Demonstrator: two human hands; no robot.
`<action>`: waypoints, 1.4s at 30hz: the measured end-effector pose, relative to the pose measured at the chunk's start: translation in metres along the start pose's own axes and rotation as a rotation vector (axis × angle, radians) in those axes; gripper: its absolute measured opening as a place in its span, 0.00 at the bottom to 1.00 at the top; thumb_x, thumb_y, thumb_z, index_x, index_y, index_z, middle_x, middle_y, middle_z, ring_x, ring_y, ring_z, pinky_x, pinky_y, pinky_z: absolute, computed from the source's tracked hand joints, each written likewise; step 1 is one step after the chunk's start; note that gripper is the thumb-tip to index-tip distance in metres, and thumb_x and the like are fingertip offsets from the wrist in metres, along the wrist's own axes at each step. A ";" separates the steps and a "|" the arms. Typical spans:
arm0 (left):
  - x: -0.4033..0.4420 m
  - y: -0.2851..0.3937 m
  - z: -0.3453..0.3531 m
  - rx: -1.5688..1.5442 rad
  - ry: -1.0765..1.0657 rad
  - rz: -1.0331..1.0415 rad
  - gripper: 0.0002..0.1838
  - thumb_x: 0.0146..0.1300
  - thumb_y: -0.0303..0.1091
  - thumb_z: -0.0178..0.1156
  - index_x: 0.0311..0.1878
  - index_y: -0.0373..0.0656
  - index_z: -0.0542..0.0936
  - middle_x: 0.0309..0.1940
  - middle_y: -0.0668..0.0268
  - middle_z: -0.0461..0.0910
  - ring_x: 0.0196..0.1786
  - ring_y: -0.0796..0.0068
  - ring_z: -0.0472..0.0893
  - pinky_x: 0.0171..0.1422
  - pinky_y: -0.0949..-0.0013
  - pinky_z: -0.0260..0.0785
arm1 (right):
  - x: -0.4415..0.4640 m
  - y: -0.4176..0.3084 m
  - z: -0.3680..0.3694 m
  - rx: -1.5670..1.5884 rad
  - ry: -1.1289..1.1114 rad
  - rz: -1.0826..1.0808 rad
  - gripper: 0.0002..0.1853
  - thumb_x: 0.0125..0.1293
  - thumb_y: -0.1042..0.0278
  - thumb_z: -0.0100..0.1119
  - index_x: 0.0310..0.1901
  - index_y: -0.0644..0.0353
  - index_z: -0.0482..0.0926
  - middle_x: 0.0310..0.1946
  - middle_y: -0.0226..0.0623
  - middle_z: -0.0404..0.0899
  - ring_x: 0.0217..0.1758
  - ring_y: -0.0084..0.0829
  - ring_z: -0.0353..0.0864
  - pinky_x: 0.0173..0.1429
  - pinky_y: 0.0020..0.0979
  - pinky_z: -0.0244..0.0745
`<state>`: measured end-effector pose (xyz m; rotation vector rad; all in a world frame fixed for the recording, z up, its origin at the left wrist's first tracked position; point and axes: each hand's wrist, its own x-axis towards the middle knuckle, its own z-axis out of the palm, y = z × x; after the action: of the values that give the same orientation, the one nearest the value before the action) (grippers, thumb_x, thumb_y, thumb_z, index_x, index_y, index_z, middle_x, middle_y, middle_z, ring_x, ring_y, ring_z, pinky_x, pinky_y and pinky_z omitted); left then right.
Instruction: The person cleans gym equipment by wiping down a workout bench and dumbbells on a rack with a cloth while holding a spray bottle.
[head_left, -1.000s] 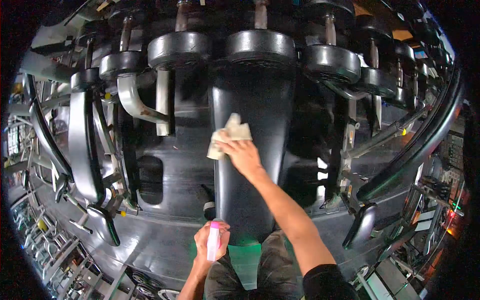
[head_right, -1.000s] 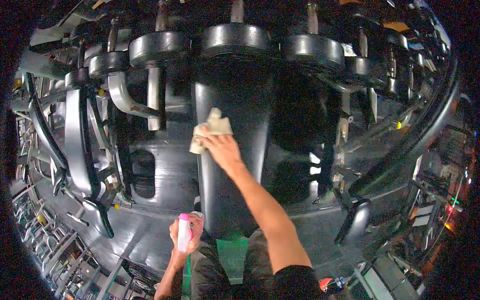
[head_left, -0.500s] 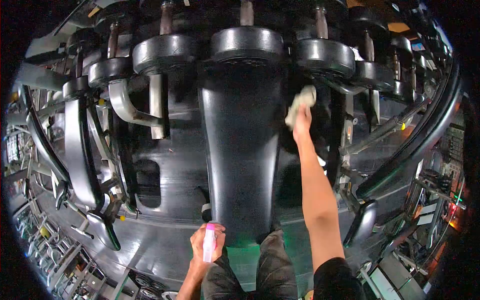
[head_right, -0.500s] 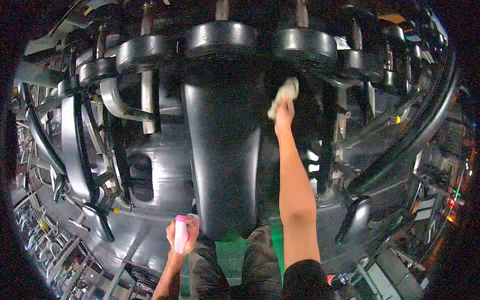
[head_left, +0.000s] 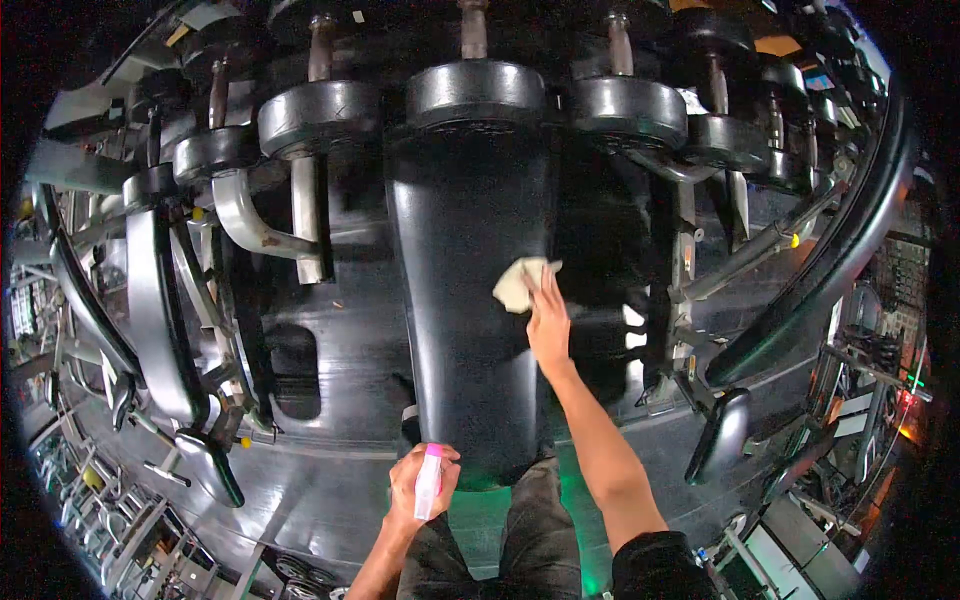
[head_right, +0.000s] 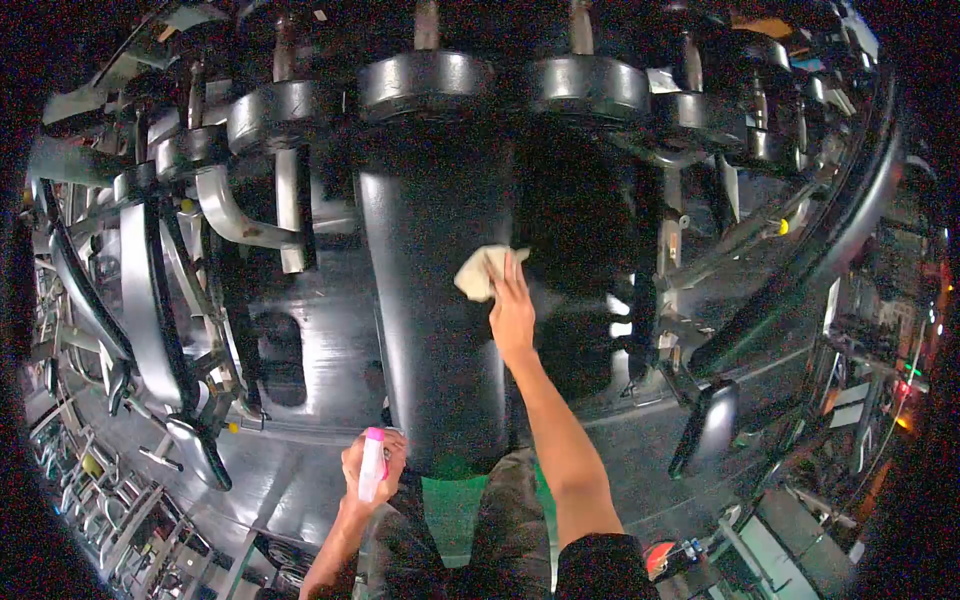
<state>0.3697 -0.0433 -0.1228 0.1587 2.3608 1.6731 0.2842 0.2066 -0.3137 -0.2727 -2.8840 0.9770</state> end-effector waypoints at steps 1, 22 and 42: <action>0.000 0.001 -0.003 -0.004 -0.007 -0.008 0.13 0.48 0.17 0.64 0.36 0.39 0.74 0.32 0.58 0.82 0.33 0.67 0.84 0.36 0.69 0.76 | -0.016 -0.002 -0.004 -0.002 -0.015 0.015 0.35 0.55 0.88 0.48 0.64 0.45 0.69 0.67 0.44 0.63 0.67 0.47 0.64 0.66 0.39 0.67; -0.035 0.001 -0.029 -0.071 0.120 -0.212 0.09 0.48 0.17 0.63 0.32 0.38 0.75 0.32 0.58 0.82 0.34 0.63 0.83 0.38 0.67 0.75 | 0.017 -0.151 0.131 -0.291 -0.249 -0.466 0.11 0.60 0.66 0.50 0.39 0.51 0.83 0.62 0.33 0.70 0.73 0.39 0.55 0.75 0.54 0.39; -0.047 -0.030 -0.073 -0.074 -0.005 0.003 0.12 0.49 0.17 0.63 0.35 0.40 0.73 0.34 0.57 0.82 0.33 0.64 0.83 0.36 0.67 0.75 | -0.050 -0.028 0.037 -0.076 0.246 0.255 0.29 0.60 0.79 0.52 0.64 0.54 0.66 0.59 0.47 0.72 0.60 0.55 0.70 0.62 0.48 0.66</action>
<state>0.3974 -0.1311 -0.1217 0.1521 2.2924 1.7563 0.3239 0.1535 -0.3271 -0.7269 -2.7075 0.8006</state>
